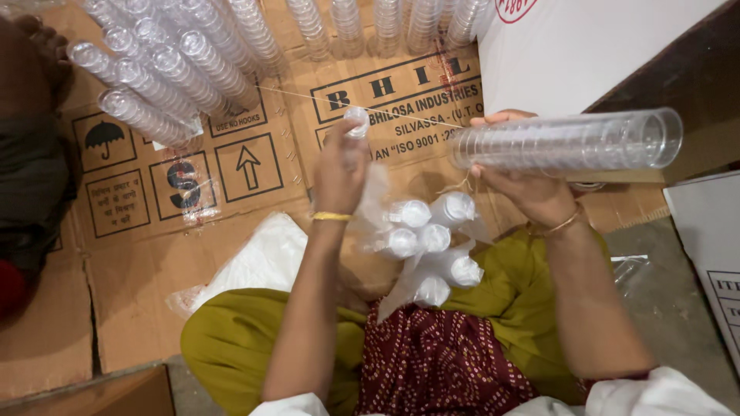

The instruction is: The person sits on the floor and packs stacks of clear plastic cups into clear poly bags, twisting and tying each bag closed. They place filled bags onto a pile in their lap, reach into a carton for more cup stacks, and set filled bags aside.

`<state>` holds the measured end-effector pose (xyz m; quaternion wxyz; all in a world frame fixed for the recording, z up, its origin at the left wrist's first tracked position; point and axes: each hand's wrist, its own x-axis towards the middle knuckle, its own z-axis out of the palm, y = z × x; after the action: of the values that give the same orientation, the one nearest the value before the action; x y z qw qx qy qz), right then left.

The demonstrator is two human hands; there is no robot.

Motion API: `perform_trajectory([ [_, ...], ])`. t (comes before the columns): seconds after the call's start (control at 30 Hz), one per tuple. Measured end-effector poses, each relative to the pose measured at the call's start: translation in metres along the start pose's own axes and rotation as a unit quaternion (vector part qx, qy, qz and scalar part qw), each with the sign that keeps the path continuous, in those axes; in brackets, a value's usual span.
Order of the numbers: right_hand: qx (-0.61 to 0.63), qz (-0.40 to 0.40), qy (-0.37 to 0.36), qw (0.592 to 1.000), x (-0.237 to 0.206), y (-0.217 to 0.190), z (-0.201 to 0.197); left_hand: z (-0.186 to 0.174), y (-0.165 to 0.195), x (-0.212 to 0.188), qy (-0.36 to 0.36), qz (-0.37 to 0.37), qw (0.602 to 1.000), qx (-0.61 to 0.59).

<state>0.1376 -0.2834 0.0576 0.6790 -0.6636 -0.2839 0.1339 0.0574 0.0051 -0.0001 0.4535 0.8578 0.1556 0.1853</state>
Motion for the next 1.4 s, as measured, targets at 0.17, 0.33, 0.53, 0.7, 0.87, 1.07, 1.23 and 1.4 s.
perform_trajectory([
  [0.17,-0.079,-0.070,-0.020,0.994,0.009,-0.019,0.010,0.038,0.058,0.031,-0.139,0.135,0.981,0.031],
  [0.33,-0.060,-0.070,-0.008,0.996,0.002,-0.041,0.005,0.043,0.078,0.065,-0.113,0.104,0.981,0.119],
  [0.53,-0.039,-0.062,0.050,0.996,-0.018,-0.055,0.000,-0.019,0.096,0.062,-0.035,0.157,0.978,0.129],
  [0.7,0.002,-0.004,0.098,0.995,-0.037,-0.057,-0.009,-0.090,0.106,0.026,0.001,0.213,0.968,0.136],
  [0.87,0.023,-0.004,0.091,0.996,-0.047,-0.047,-0.017,-0.156,0.107,-0.030,-0.021,0.146,0.967,0.206],
  [1.07,-0.002,-0.020,0.095,0.995,-0.051,-0.040,-0.011,-0.191,0.111,-0.087,-0.053,0.085,0.970,0.220],
  [1.23,-0.031,-0.033,0.091,0.995,-0.051,-0.042,-0.009,-0.201,0.107,-0.122,-0.142,-0.144,0.946,0.253],
  [1.4,-0.044,-0.031,0.087,0.995,-0.054,-0.042,-0.018,-0.228,0.086,-0.165,-0.301,-0.210,0.915,0.168],
])
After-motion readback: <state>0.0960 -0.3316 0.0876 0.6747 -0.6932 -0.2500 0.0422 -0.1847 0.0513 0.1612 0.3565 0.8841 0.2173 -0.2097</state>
